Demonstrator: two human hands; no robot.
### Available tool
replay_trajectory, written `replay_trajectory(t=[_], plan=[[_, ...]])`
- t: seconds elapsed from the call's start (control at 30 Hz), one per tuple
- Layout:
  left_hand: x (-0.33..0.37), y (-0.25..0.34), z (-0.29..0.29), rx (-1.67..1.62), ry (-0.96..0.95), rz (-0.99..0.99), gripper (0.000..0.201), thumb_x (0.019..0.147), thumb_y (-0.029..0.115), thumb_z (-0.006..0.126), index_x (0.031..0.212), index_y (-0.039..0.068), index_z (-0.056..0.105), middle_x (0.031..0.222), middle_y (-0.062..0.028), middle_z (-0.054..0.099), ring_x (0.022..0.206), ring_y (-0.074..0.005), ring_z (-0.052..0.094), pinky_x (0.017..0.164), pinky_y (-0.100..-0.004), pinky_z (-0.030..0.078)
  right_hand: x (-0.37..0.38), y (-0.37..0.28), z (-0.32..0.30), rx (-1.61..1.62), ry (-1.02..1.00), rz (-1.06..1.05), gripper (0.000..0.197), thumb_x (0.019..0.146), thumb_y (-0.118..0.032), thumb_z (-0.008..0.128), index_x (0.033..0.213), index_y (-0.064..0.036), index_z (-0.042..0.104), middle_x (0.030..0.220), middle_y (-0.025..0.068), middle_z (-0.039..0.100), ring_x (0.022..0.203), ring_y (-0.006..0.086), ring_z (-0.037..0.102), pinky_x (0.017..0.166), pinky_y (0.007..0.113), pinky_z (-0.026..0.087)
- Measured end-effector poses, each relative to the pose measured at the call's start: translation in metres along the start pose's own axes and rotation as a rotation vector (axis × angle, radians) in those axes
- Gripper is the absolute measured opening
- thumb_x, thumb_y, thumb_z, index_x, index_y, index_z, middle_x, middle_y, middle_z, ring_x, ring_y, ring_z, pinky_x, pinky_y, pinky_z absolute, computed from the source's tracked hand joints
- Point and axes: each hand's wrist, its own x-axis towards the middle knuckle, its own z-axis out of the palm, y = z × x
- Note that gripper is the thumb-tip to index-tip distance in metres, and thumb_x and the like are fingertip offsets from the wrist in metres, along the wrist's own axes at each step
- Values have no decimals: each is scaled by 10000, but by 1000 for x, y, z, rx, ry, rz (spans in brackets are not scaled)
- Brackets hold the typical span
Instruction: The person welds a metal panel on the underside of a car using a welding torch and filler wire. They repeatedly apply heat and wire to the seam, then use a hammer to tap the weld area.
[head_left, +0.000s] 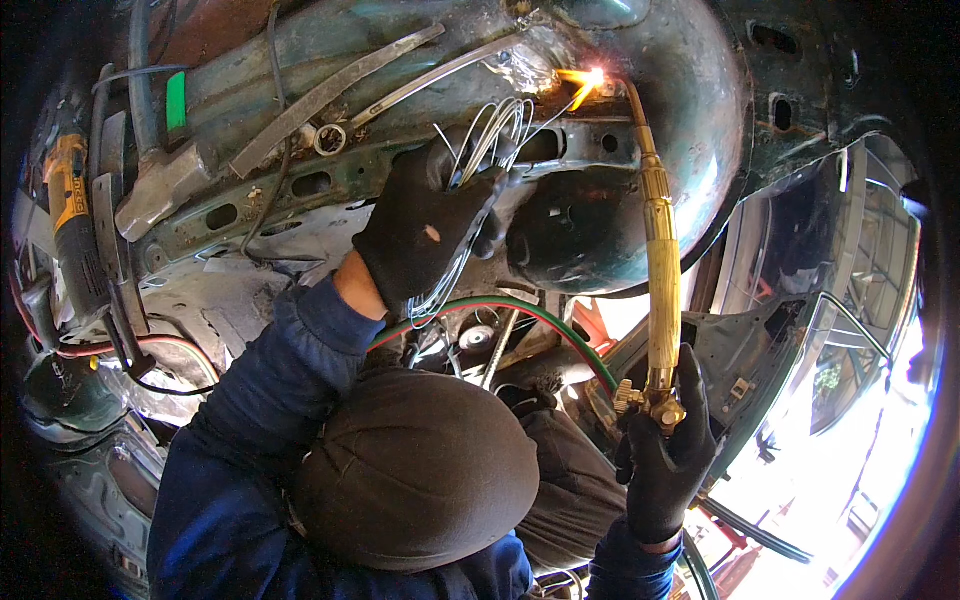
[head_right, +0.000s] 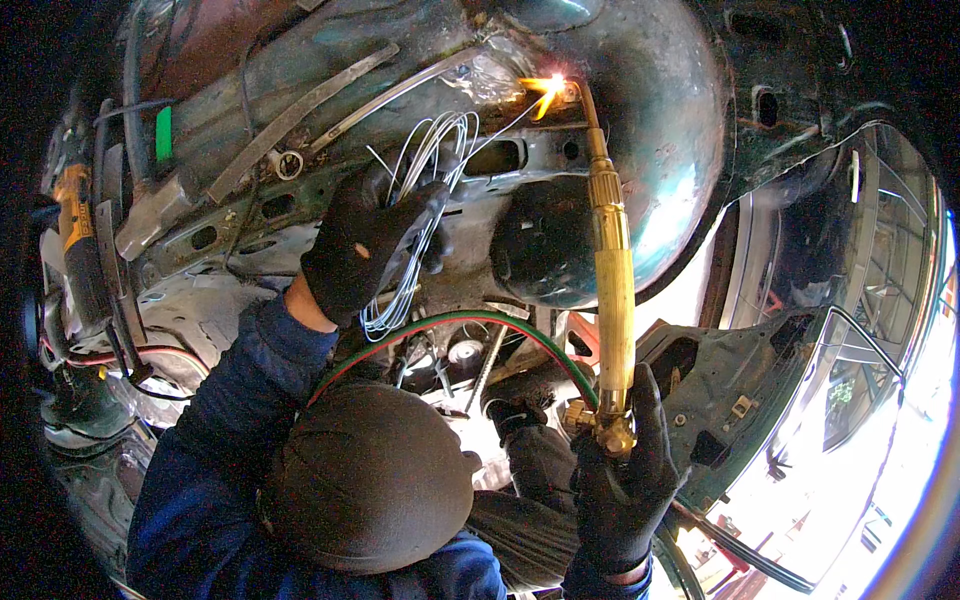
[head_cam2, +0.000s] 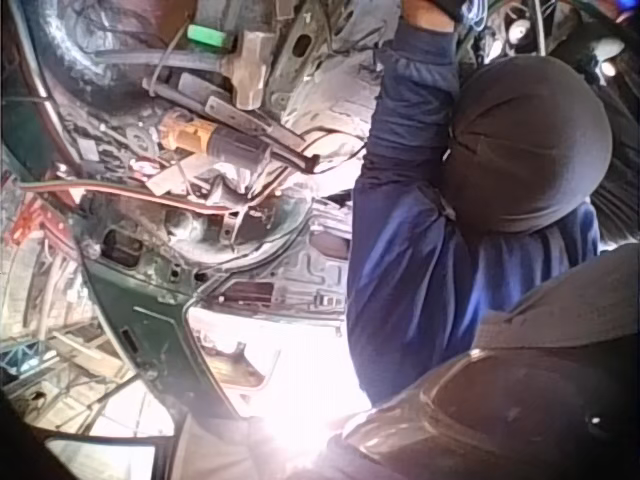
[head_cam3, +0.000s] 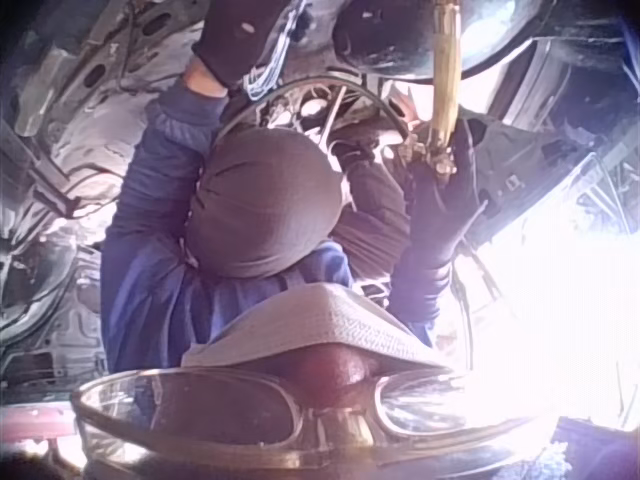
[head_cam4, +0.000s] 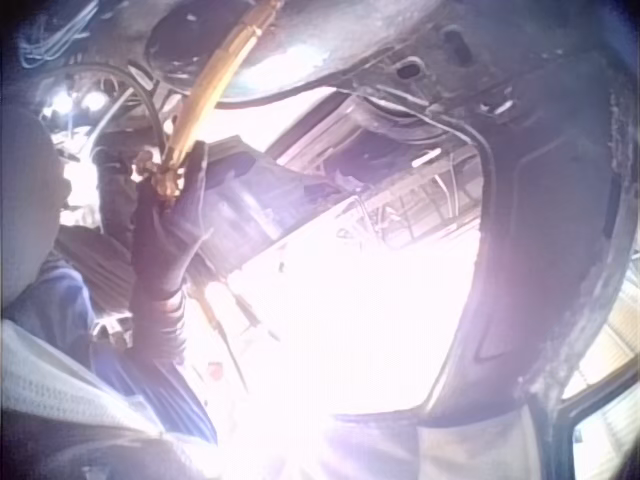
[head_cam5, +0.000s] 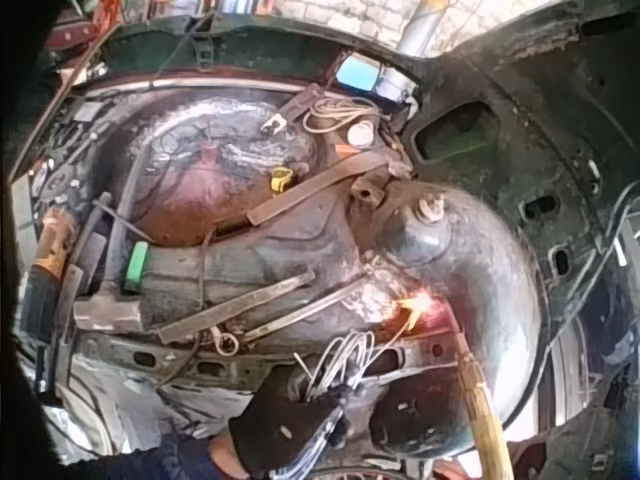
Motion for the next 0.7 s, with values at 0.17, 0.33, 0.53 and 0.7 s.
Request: replay_trajectory(t=[0.17, 0.33, 0.53, 0.7], plan=[[1, -1, -3, 42, -34, -20, 381, 1132, 202, 637, 1465, 18, 620, 977, -69, 731, 698, -117, 678, 617, -303, 572, 0, 5, -4, -73, 22, -26, 768, 912, 68, 798, 1627, 61, 518, 1540, 246, 662, 1356, 303, 679, 1107, 431, 580], [0, 1, 1, 41, -7, 41, 368, 1138, 205, 634, 1460, 27, 636, 922, -69, 736, 681, -115, 672, 620, -302, 570, 1, 7, -2, -64, 36, -64, 754, 906, 76, 777, 1618, 65, 527, 1539, 241, 666, 1364, 303, 676, 1124, 430, 569], [3, -4, 0, 31, 1, 8, 374, 1129, 284, 667, 1396, 22, 671, 891, -59, 715, 693, -132, 701, 631, -325, 582, 1, 2, -2, -114, 22, -19, 774, 893, 84, 769, 1628, 43, 530, 1545, 229, 667, 1367, 285, 674, 1122, 422, 567], [1, -3, 2, 57, 17, 63, 381, 1125, 307, 676, 1368, 13, 692, 900, -56, 707, 712, -144, 725, 647, -330, 590, 1, 5, 1, -73, 37, -87, 796, 866, 101, 765, 1627, 34, 539, 1519, 224, 686, 1336, 279, 689, 1109, 417, 575]])
